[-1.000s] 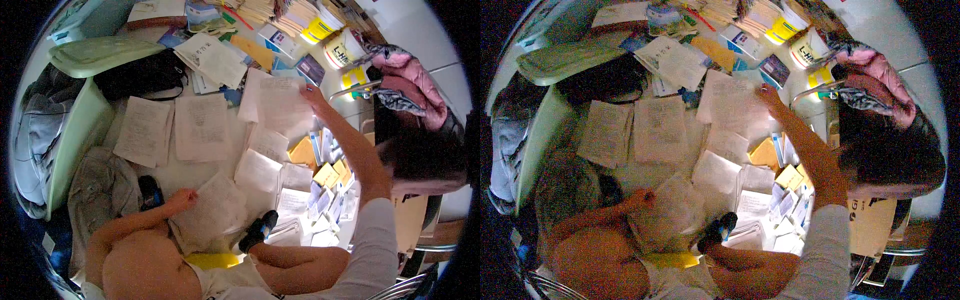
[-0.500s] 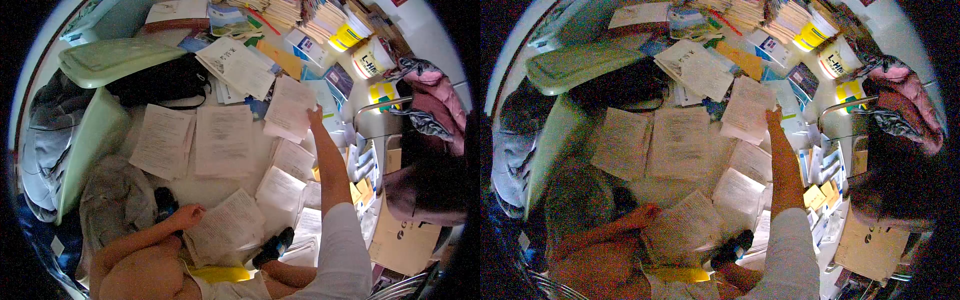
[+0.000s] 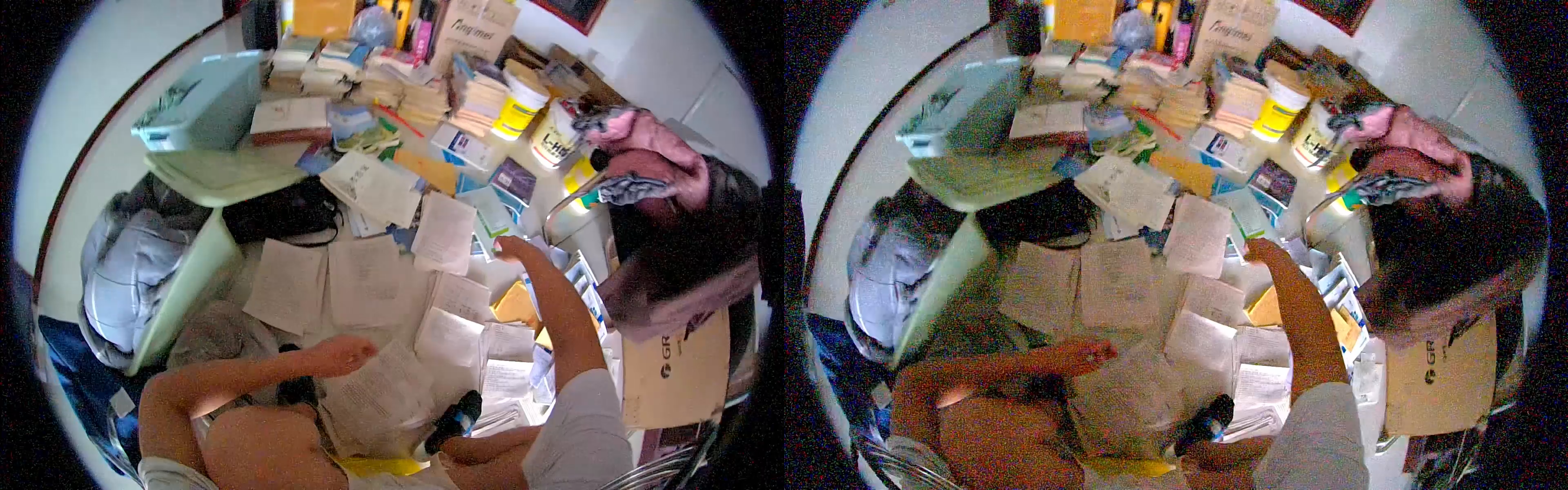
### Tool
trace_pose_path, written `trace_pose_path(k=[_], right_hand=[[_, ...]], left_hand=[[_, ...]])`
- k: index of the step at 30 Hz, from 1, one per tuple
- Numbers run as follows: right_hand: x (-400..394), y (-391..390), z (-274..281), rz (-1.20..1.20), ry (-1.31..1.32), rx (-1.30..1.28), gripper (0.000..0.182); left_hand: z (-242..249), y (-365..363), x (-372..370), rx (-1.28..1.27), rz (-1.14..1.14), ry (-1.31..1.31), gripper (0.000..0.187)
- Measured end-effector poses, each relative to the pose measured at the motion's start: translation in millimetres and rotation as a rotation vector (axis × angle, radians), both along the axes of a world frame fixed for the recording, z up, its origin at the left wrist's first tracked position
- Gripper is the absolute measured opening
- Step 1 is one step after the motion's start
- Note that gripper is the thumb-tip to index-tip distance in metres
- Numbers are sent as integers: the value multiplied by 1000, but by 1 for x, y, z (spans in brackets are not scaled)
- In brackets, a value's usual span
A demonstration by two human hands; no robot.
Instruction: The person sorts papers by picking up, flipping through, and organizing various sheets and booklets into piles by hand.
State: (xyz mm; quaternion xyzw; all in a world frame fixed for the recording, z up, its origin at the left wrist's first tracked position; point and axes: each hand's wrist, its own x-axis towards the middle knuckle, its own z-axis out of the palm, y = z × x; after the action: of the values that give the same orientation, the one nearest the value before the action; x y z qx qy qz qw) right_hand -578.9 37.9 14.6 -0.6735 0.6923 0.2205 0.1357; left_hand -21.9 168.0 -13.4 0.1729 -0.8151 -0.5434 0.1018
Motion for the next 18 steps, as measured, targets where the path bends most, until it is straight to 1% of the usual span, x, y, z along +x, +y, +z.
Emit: trace_pose_path(k=[1, 2, 3, 4, 5, 6, 8, 9, 10, 11, 12, 14, 16, 17, 18], right_hand=[[5, 12, 22, 11, -25, -22, 38], [4, 19, 40, -6, -25, -45, 38], [2, 21, 60, 24, -85, -133, 37], [1, 28, 73, 55, -150, -209, 35], [10, 40, 98, 27, -153, -230, 33], [9, 46, 103, 14, -161, -251, 33], [6, 61, 102, -67, -213, -304, 30], [19, 79, 108, -79, -201, -324, 30], [14, 89, 91, -85, -210, -324, 30], [8, 92, 71, -92, -131, -267, 30], [11, 98, 60, -98, -55, -206, 30], [9, 113, 46, -99, -35, -150, 30], [-9, 117, 15, 28, 3, -28, 30], [-15, 113, 1, 39, 4, -30, 28], [-17, 111, 0, -74, -122, 15, 26]], left_hand=[[64, -2, -21, -99, 1, 106, 27], [137, 0, -43, -197, 3, 217, 27], [220, 11, -55, -105, -4, 191, 31], [282, 27, -59, -187, -12, 321, 35], [325, 42, -61, -238, -40, 473, 36], [358, 57, -64, -289, -70, 625, 37], [394, 82, -70, -517, -161, 871, 35], [405, 96, -67, -517, -172, 865, 35], [411, 108, -69, -533, -180, 879, 33], [412, 116, -72, -530, -164, 891, 31], [412, 125, -76, -526, -148, 904, 29], [412, 140, -80, -511, -107, 916, 25], [411, 150, -82, -493, -70, 924, 21], [411, 154, -83, -474, -49, 921, 19], [412, 158, -85, -460, -18, 921, 18]])
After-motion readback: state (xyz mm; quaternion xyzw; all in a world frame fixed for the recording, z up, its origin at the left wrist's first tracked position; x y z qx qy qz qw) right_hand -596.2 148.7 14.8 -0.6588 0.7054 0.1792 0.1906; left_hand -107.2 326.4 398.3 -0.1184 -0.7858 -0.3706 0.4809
